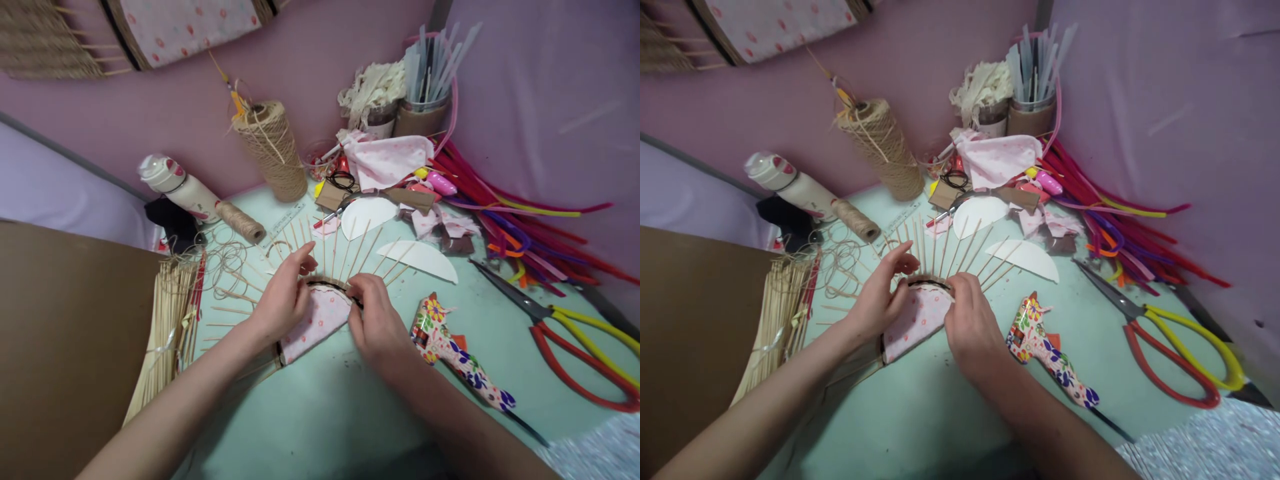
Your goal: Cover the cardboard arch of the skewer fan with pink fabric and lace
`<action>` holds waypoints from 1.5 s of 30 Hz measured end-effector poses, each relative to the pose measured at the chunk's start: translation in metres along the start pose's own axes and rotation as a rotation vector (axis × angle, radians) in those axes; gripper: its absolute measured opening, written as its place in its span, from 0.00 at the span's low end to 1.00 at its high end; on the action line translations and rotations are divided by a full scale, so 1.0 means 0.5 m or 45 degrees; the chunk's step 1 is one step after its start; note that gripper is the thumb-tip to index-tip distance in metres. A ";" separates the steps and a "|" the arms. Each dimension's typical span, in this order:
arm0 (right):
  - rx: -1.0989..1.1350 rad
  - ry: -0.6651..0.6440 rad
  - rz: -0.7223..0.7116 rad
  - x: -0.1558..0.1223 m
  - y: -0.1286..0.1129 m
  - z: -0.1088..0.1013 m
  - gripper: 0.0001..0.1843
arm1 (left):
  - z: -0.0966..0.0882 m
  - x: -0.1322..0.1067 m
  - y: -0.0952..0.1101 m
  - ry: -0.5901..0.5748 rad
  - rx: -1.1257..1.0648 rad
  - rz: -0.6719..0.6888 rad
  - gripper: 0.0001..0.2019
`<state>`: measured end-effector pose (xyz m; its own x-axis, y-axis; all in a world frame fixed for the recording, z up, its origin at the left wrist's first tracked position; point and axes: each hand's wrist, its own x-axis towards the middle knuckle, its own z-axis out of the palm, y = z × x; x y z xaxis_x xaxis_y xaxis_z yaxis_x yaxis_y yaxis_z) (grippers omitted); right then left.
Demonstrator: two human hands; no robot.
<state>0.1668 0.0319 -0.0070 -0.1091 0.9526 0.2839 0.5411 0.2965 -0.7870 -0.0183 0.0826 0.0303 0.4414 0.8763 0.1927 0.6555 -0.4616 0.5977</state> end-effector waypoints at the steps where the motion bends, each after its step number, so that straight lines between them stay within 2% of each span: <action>1: -0.002 0.002 0.009 0.000 0.000 -0.001 0.24 | -0.001 0.001 0.001 0.036 0.025 -0.001 0.34; 3: 0.000 -0.009 0.035 0.000 0.001 -0.003 0.24 | -0.007 0.000 0.000 0.100 0.065 -0.024 0.29; 6: 0.015 0.003 0.083 0.000 0.000 -0.006 0.22 | -0.025 -0.008 -0.007 0.208 0.152 -0.153 0.20; 8: 0.025 0.042 0.106 -0.001 -0.001 -0.007 0.21 | -0.036 -0.015 -0.009 0.233 0.246 -0.260 0.13; 10: 0.044 0.055 0.115 -0.002 -0.002 -0.006 0.21 | -0.036 -0.021 -0.005 0.216 0.320 -0.292 0.11; 12: 0.073 0.026 0.108 -0.004 -0.003 -0.005 0.23 | -0.027 -0.022 0.006 0.151 0.317 -0.209 0.13; 15: 0.110 -0.016 0.096 -0.005 -0.004 -0.007 0.26 | -0.020 -0.019 0.025 0.058 0.217 0.023 0.17; 16: 0.119 -0.008 0.095 -0.005 -0.004 -0.009 0.26 | -0.025 -0.018 0.030 0.086 0.168 0.041 0.16; 18: 0.137 0.039 0.091 -0.003 -0.005 -0.014 0.24 | -0.047 -0.018 0.038 0.281 -0.024 -0.063 0.13; 20: 0.180 0.115 0.082 -0.001 -0.010 -0.019 0.20 | -0.070 -0.025 0.047 0.534 -0.402 -0.300 0.15; 22: 0.327 0.143 0.095 -0.002 -0.022 -0.023 0.16 | -0.073 -0.040 0.068 0.648 -0.862 -0.562 0.15; 24: 0.619 0.025 0.124 -0.007 -0.040 -0.025 0.17 | -0.041 -0.062 0.106 0.597 -1.258 -0.822 0.13; 26: 0.936 -0.160 0.146 -0.017 -0.059 -0.027 0.25 | 0.020 -0.087 0.158 0.469 -1.567 -1.030 0.13; 27: 1.049 -0.192 0.151 -0.022 -0.066 -0.027 0.27 | 0.056 -0.098 0.184 0.402 -1.706 -1.080 0.14; 28: 1.120 -0.163 0.158 -0.026 -0.070 -0.028 0.27 | 0.090 -0.110 0.209 0.404 -1.816 -1.101 0.14; 31: 1.144 0.149 0.261 -0.034 -0.069 -0.034 0.18 | 0.163 -0.139 0.254 0.291 -1.964 -1.003 0.18; 32: 1.125 0.242 0.301 -0.033 -0.065 -0.039 0.16 | 0.173 -0.148 0.257 0.222 -1.923 -0.938 0.20; 34: 1.076 0.363 0.323 -0.026 -0.058 -0.051 0.14 | 0.167 -0.163 0.247 0.071 -1.699 -0.864 0.21; 36: 0.955 0.432 0.246 -0.016 -0.055 -0.063 0.12 | 0.133 -0.169 0.218 -0.011 -1.315 -0.866 0.15; 37: 0.847 0.417 0.185 -0.011 -0.054 -0.067 0.11 | 0.109 -0.167 0.198 0.017 -1.085 -0.875 0.10; 38: 0.712 0.365 0.119 -0.007 -0.054 -0.068 0.09 | 0.083 -0.162 0.177 0.086 -0.826 -0.807 0.06; 41: 0.310 0.091 -0.009 0.002 -0.047 -0.052 0.10 | 0.017 -0.128 0.108 0.333 -0.187 -0.621 0.11; 42: 0.221 0.018 -0.015 0.003 -0.042 -0.043 0.13 | 0.006 -0.114 0.087 0.397 -0.043 -0.575 0.08; 43: 0.157 -0.033 -0.006 0.003 -0.036 -0.033 0.17 | 0.002 -0.100 0.069 0.406 0.033 -0.522 0.08; 45: 0.078 -0.085 0.023 0.001 -0.022 -0.014 0.23 | 0.014 -0.079 0.041 0.341 0.080 -0.373 0.18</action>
<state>0.1665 0.0286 0.0056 -0.1563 0.9597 0.2337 0.4915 0.2808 -0.8243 -0.0178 0.0375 0.0295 0.0604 0.9732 0.2218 0.7700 -0.1868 0.6101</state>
